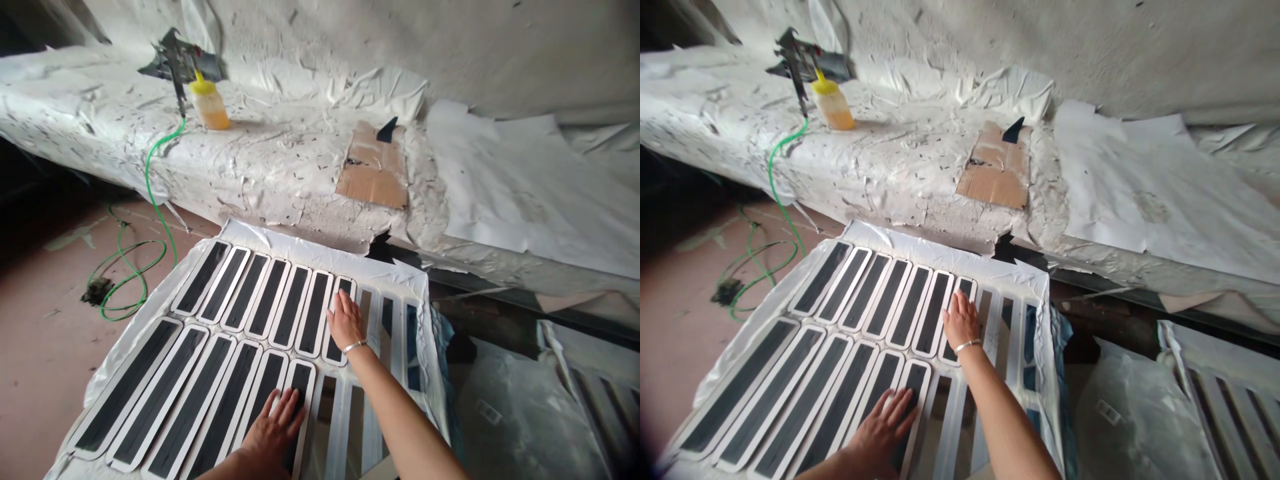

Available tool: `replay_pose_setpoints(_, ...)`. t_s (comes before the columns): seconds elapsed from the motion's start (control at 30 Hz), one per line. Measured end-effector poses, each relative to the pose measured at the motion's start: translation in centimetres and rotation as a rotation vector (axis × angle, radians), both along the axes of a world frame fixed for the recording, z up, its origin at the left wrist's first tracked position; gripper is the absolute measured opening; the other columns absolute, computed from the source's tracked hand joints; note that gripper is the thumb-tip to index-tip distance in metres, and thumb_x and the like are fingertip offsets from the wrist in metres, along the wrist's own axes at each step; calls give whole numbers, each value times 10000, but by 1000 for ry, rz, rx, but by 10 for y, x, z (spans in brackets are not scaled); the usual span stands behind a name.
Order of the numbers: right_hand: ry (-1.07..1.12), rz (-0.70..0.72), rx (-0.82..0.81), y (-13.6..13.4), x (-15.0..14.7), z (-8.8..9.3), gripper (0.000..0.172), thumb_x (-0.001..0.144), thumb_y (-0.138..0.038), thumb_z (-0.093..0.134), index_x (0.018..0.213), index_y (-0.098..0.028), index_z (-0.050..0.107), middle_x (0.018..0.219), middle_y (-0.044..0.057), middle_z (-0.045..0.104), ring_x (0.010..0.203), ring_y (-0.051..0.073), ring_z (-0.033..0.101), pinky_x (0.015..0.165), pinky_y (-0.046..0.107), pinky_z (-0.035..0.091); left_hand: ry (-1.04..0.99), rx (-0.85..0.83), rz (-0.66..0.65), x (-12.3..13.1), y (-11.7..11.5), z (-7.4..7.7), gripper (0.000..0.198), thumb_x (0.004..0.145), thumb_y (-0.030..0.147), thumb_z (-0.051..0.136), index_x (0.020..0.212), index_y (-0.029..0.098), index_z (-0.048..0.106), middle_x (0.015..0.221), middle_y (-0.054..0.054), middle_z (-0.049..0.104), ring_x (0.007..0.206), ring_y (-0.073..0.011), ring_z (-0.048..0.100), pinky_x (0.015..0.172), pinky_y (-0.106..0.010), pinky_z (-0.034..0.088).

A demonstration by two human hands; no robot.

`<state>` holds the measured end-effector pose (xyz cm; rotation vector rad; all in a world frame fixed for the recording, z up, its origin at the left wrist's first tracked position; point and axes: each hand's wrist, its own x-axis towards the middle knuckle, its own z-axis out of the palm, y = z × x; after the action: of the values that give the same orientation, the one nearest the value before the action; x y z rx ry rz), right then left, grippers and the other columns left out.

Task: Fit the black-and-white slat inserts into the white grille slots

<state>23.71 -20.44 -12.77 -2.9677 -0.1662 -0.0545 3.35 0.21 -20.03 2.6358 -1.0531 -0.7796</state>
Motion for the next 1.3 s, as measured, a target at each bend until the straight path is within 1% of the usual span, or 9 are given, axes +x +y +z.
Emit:
replay_pose_setpoints(0.2, 115, 14, -13, 31, 72, -17, 623, 915, -434, 354, 1380, -22, 395, 1472, 152, 349, 1382, 256, 252, 1161, 394, 123, 111, 37, 21, 17, -8, 5, 669, 910, 395, 404, 1485, 199, 125, 1497, -200, 117, 1381, -372, 135, 1088, -633, 224)
replay_pose_setpoints(0.4, 292, 16, 66, 19, 51, 2, 580, 904, -433, 392, 1410, -151, 366, 1517, 72, 281, 1396, 231, 232, 1150, 469, 174, -84, 257, -93, 2, -21, 3, 1258, 506, 543, 817, 1477, 140, 126, 1499, -181, -2, 1375, -451, 76, 1091, -669, 111)
replay_pose_setpoints(0.5, 241, -84, 176, -16, 1, 12, 515, 912, -361, 386, 1364, -116, 422, 1453, 106, 390, 1346, 202, 340, 1135, 374, 264, -105, 295, -168, -1, -19, 21, 1286, 499, 667, 763, 1470, 96, 142, 1490, -137, -118, 1391, -406, -59, 1099, -654, 75)
replay_pose_setpoints(0.63, 167, -192, 318, -80, -133, 8, 453, 906, -318, 355, 1258, -84, 519, 1319, 125, 532, 1241, 172, 470, 1094, 293, 346, -92, 335, -201, 5, -15, 38, 1311, 512, 749, 699, 1472, 100, 86, 1486, -108, -174, 1351, -335, -245, 1092, -655, 55)
replay_pose_setpoints(0.77, 102, -396, 215, -131, -287, -12, 492, 856, -379, 395, 1221, -81, 537, 1324, 180, 504, 1248, 256, 467, 1066, 393, 386, -94, 481, -208, 2, -34, 53, 1194, 493, 426, 860, 1451, 79, 238, 1499, -186, -53, 1386, -429, -45, 1081, -673, 9)
replay_pose_setpoints(0.87, 123, -666, 185, -143, -363, -26, 610, 805, -443, 435, 1252, -32, 495, 1305, 236, 496, 1232, 336, 469, 1052, 459, 384, 4, 329, -157, -15, -67, 67, 881, 688, 326, 743, 1432, 103, 329, 1509, -180, 175, 1393, -374, 155, 1119, -620, 65)
replay_pose_setpoints(1.07, 116, -929, 515, -135, -397, -30, 665, 767, -488, 467, 1275, -58, 462, 1282, 224, 522, 1200, 331, 506, 939, 439, 484, 282, 117, 187, -67, -134, 84, 726, 724, 269, 668, 1393, 158, 409, 1346, -135, 480, 1255, -325, 391, 997, -418, 417)
replay_pose_setpoints(1.2, 60, -887, 680, -140, -394, -22, 582, 789, -517, 491, 1208, -114, 515, 1260, 191, 546, 1133, 294, 555, 742, 369, 566, 332, 128, 376, -64, -149, 83, 573, 700, 228, 653, 1245, 110, 523, 1243, -140, 535, 1128, -291, 497, 959, -408, 415)
replay_pose_setpoints(1.3, -75, -745, 514, -137, -392, -16, 559, 817, -545, 482, 1148, -102, 561, 1236, 215, 556, 1131, 328, 551, 825, 460, 537, 508, 131, 487, -60, -152, 89, 333, 708, 251, 620, 1011, 114, 618, 990, -101, 648, 939, -248, 604, 819, -326, 484)
